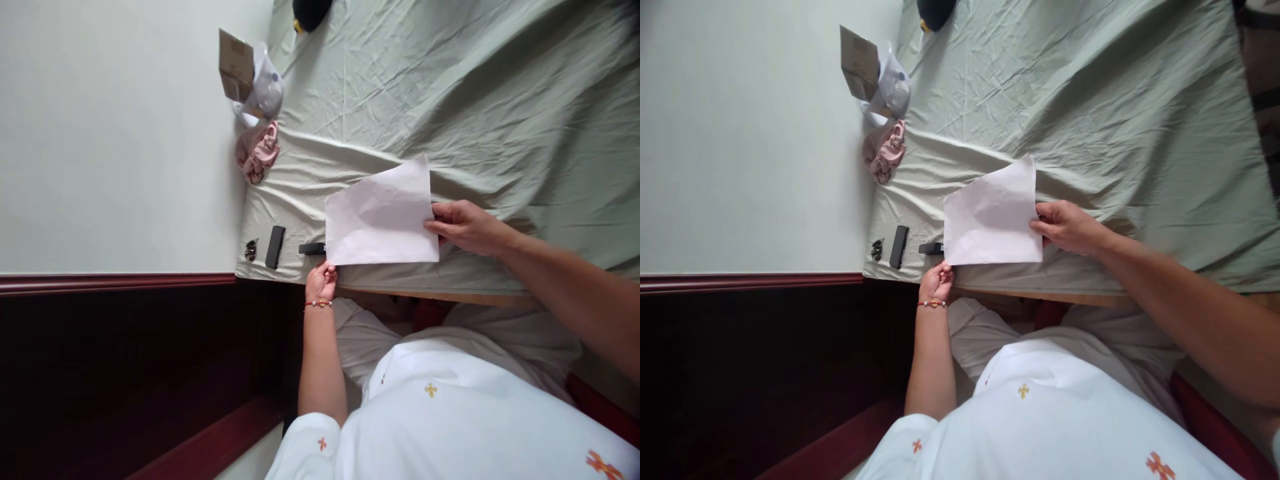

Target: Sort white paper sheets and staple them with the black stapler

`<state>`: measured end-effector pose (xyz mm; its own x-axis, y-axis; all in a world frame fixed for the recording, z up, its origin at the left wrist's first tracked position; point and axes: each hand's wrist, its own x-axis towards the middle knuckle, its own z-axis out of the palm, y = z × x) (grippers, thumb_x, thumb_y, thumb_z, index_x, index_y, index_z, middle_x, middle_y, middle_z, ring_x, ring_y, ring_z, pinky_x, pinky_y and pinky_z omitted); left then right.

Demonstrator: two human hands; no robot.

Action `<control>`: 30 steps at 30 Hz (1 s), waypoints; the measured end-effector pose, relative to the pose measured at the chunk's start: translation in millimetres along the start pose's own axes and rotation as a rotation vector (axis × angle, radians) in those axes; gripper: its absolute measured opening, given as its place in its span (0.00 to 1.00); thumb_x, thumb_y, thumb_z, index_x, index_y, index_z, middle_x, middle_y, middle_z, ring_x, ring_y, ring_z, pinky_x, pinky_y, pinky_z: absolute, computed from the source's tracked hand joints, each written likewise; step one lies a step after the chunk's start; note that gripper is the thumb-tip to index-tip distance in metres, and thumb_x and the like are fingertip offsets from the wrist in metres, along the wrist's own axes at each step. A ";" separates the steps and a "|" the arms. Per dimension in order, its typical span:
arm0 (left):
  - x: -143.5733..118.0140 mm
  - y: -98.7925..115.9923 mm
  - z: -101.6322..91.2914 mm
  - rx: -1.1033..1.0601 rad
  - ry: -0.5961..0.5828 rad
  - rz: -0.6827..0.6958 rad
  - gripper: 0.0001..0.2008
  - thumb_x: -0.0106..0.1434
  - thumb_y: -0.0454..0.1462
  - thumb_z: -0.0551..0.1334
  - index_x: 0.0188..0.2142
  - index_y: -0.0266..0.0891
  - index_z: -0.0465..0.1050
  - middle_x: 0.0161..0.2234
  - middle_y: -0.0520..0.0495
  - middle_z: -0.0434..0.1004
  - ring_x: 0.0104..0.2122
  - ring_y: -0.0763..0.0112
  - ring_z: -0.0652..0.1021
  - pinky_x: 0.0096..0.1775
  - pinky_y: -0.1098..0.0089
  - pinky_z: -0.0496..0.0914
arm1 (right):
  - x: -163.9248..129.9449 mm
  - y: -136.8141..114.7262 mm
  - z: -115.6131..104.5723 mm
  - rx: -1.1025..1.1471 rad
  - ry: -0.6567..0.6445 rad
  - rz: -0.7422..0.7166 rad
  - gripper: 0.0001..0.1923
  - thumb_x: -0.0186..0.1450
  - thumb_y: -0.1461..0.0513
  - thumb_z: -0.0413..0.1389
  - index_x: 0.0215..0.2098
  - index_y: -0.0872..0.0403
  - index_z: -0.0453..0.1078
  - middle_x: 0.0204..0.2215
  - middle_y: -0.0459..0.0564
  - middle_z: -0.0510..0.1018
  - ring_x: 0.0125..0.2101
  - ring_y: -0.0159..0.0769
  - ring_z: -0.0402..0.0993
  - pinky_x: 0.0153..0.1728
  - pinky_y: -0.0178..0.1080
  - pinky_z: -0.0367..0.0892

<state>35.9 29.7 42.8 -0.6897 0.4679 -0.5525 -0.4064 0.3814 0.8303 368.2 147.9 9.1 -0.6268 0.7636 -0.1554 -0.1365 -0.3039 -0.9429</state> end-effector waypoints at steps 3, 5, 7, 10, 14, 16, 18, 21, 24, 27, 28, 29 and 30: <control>1.8 -1.0 0.4 -0.001 0.034 0.015 0.13 0.58 0.20 0.65 0.27 0.36 0.67 0.20 0.56 0.69 0.18 0.86 0.70 0.22 0.86 0.61 | 0.3 2.7 1.2 -0.011 -0.003 -0.024 0.09 0.62 0.56 0.70 0.40 0.49 0.84 0.33 0.47 0.84 0.33 0.40 0.80 0.31 0.39 0.78; 3.1 -1.9 0.1 0.012 0.040 0.017 0.14 0.56 0.21 0.67 0.27 0.36 0.66 0.20 0.56 0.70 0.18 0.85 0.71 0.22 0.86 0.62 | 0.6 3.2 1.0 0.009 -0.003 -0.037 0.09 0.62 0.56 0.70 0.39 0.49 0.83 0.32 0.47 0.83 0.34 0.40 0.80 0.32 0.39 0.79; 4.6 -2.6 -0.4 0.029 0.050 0.015 0.13 0.56 0.22 0.68 0.28 0.36 0.67 0.20 0.56 0.71 0.17 0.84 0.71 0.21 0.85 0.60 | 0.7 2.7 0.6 0.024 -0.002 -0.039 0.08 0.61 0.56 0.70 0.38 0.49 0.83 0.32 0.47 0.84 0.33 0.39 0.80 0.31 0.38 0.79; 7.1 -2.6 -0.7 0.056 0.067 0.007 0.11 0.56 0.24 0.68 0.29 0.36 0.68 0.18 0.56 0.70 0.15 0.83 0.69 0.17 0.84 0.54 | 0.3 1.1 0.5 0.026 0.016 -0.013 0.09 0.59 0.55 0.71 0.36 0.50 0.83 0.31 0.46 0.84 0.31 0.37 0.79 0.29 0.35 0.78; 10.6 -1.2 1.0 0.072 0.079 0.001 0.10 0.56 0.23 0.66 0.27 0.36 0.68 0.16 0.57 0.67 0.13 0.83 0.66 0.16 0.83 0.50 | 0.2 0.5 1.6 0.010 0.045 0.012 0.11 0.57 0.54 0.71 0.34 0.51 0.82 0.31 0.47 0.84 0.30 0.36 0.79 0.28 0.34 0.77; 12.5 -0.3 2.0 0.074 0.081 0.003 0.11 0.55 0.23 0.66 0.26 0.36 0.68 0.16 0.57 0.67 0.13 0.83 0.66 0.16 0.83 0.50 | 0.7 1.5 2.6 0.004 0.051 0.014 0.11 0.58 0.53 0.71 0.33 0.50 0.82 0.31 0.48 0.84 0.30 0.38 0.79 0.28 0.36 0.77; 14.2 0.4 2.7 0.072 0.081 0.010 0.11 0.55 0.23 0.66 0.25 0.36 0.67 0.15 0.58 0.66 0.13 0.84 0.65 0.16 0.83 0.50 | 1.3 3.2 3.8 -0.006 0.057 0.018 0.10 0.60 0.54 0.70 0.33 0.50 0.81 0.31 0.49 0.83 0.31 0.40 0.79 0.28 0.39 0.78; 16.1 0.6 3.2 0.060 0.079 0.038 0.12 0.55 0.23 0.67 0.25 0.37 0.67 0.16 0.58 0.67 0.13 0.84 0.65 0.17 0.83 0.52 | 2.3 5.9 5.9 -0.027 0.060 0.011 0.09 0.62 0.54 0.67 0.32 0.50 0.79 0.31 0.50 0.82 0.31 0.41 0.79 0.30 0.41 0.78; 16.6 -0.5 3.2 0.050 0.082 0.074 0.13 0.54 0.24 0.69 0.25 0.37 0.66 0.17 0.58 0.68 0.15 0.85 0.67 0.18 0.83 0.55 | 3.5 8.5 7.4 -0.028 0.043 -0.020 0.09 0.63 0.54 0.65 0.31 0.50 0.78 0.31 0.49 0.82 0.30 0.39 0.78 0.30 0.40 0.77; 15.5 -2.7 1.7 0.056 0.092 0.097 0.14 0.54 0.26 0.69 0.25 0.37 0.65 0.18 0.58 0.69 0.15 0.84 0.69 0.19 0.83 0.55 | 5.3 11.4 7.5 -0.027 0.033 -0.046 0.09 0.62 0.54 0.65 0.31 0.50 0.78 0.30 0.47 0.81 0.29 0.37 0.77 0.29 0.39 0.75; 14.9 -3.6 0.5 0.058 0.096 0.101 0.13 0.55 0.26 0.69 0.26 0.37 0.65 0.19 0.57 0.70 0.16 0.83 0.69 0.19 0.82 0.55 | 5.9 12.4 7.4 -0.028 0.034 -0.050 0.09 0.62 0.54 0.65 0.31 0.50 0.77 0.30 0.47 0.81 0.29 0.37 0.76 0.29 0.39 0.75; 14.3 -4.5 -1.1 0.062 0.102 0.106 0.13 0.55 0.26 0.69 0.27 0.38 0.65 0.20 0.56 0.72 0.16 0.82 0.70 0.20 0.82 0.55 | 6.5 13.2 7.3 -0.030 0.035 -0.050 0.09 0.62 0.54 0.65 0.32 0.50 0.77 0.30 0.48 0.82 0.29 0.37 0.77 0.30 0.40 0.75; 13.8 -5.4 -3.3 0.071 0.115 0.118 0.12 0.56 0.27 0.68 0.29 0.38 0.65 0.22 0.55 0.74 0.17 0.82 0.71 0.20 0.82 0.54 | 7.1 13.9 7.2 -0.035 0.039 -0.047 0.09 0.63 0.54 0.64 0.32 0.50 0.77 0.31 0.48 0.82 0.30 0.38 0.77 0.30 0.40 0.76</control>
<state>26.7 31.5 30.9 -0.7957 0.4201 -0.4362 -0.2780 0.3866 0.8794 356.3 145.0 -3.0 -0.5900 0.7983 -0.1212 -0.1382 -0.2477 -0.9589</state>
